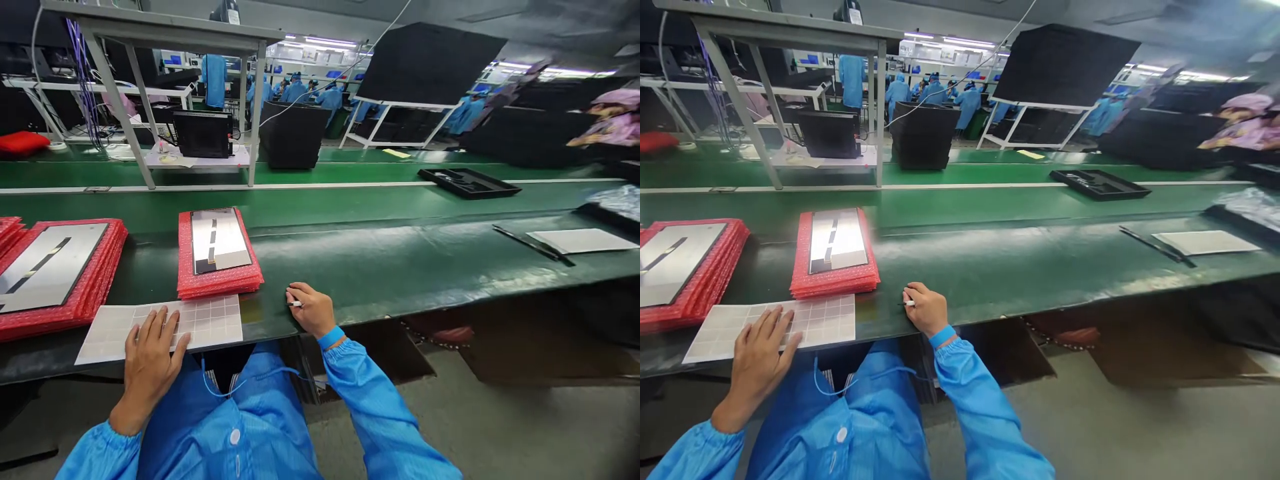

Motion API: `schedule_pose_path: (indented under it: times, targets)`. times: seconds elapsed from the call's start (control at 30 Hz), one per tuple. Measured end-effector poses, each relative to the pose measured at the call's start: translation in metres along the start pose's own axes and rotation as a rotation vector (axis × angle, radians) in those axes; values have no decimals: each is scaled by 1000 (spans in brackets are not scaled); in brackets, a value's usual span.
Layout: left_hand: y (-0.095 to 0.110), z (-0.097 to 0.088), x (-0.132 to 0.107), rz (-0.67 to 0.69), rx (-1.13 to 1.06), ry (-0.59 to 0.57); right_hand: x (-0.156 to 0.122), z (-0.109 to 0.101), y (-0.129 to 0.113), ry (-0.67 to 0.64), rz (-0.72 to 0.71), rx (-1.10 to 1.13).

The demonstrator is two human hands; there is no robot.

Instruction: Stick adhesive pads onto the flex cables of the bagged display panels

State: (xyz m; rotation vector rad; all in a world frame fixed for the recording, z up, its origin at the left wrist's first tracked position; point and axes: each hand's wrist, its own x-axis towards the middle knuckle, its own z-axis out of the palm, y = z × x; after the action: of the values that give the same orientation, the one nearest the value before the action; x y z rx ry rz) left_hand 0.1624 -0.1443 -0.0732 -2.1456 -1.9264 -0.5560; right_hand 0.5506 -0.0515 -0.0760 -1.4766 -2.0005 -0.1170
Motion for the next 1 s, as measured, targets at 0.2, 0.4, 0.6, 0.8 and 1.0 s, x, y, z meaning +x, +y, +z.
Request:
schedule_pose_path:
  times: [0.2, 0.4, 0.6, 0.8, 1.0]
  targets:
    - [6, -1, 3, -29, -36, 33, -3, -15, -17, -99, -135, 18]
    - [9, -3, -2, -49, -67, 8, -6, -25, -32, -276, -496, 8]
    - [26, -8, 1, -6, -54, -27, -19, -28, -20, -126, -489, 34]
    - [27, -10, 10, -20, -60, -22, -24, -31, -26, -71, -455, 87]
    - [39, -36, 38, 493, -274, 36, -19, -40, -26, -58, -398, 192]
